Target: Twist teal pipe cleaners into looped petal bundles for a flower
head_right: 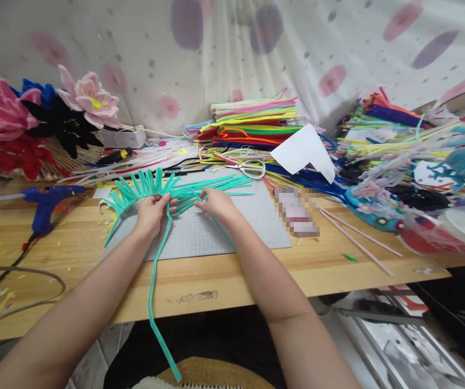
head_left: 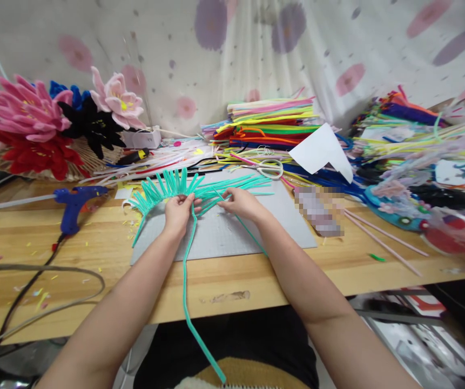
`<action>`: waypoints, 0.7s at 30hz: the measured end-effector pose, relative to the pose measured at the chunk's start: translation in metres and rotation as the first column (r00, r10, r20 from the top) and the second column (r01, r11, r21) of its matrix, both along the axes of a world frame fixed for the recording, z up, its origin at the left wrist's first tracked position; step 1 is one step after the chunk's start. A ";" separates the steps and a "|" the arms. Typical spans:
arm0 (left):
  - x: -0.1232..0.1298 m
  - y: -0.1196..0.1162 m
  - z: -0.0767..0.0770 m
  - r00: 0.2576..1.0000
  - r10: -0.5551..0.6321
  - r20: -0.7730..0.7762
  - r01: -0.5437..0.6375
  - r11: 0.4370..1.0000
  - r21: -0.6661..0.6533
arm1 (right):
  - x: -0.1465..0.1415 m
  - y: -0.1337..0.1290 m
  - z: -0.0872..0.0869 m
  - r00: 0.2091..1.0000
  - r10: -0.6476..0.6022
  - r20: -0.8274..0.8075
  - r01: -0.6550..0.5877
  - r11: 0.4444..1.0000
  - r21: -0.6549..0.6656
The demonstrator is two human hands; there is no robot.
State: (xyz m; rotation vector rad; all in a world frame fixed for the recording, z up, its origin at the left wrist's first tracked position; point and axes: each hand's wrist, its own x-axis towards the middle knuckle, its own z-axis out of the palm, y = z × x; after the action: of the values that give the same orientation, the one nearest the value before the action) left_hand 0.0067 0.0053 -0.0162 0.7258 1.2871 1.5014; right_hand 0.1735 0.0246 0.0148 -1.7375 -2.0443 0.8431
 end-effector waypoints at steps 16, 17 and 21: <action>-0.004 0.000 0.003 0.992 -0.113 -0.058 0.116 0.992 0.047 | -0.010 0.017 -0.016 0.502 -0.336 -0.796 -0.207 0.848 -0.489; -0.004 0.000 0.003 0.992 -0.123 -0.040 0.125 0.991 0.046 | -0.012 0.017 -0.015 0.473 -0.385 -0.793 -0.197 0.831 -0.521; -0.004 -0.001 0.003 0.982 -0.183 0.052 0.180 0.982 0.055 | -0.013 0.015 -0.013 0.321 -0.584 -0.746 -0.188 0.732 -0.654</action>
State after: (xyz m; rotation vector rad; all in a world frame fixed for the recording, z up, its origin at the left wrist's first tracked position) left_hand 0.0029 0.0046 -0.0133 0.8060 1.1127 1.4000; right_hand 0.1601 0.0397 0.0013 -1.1186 -0.6546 2.0265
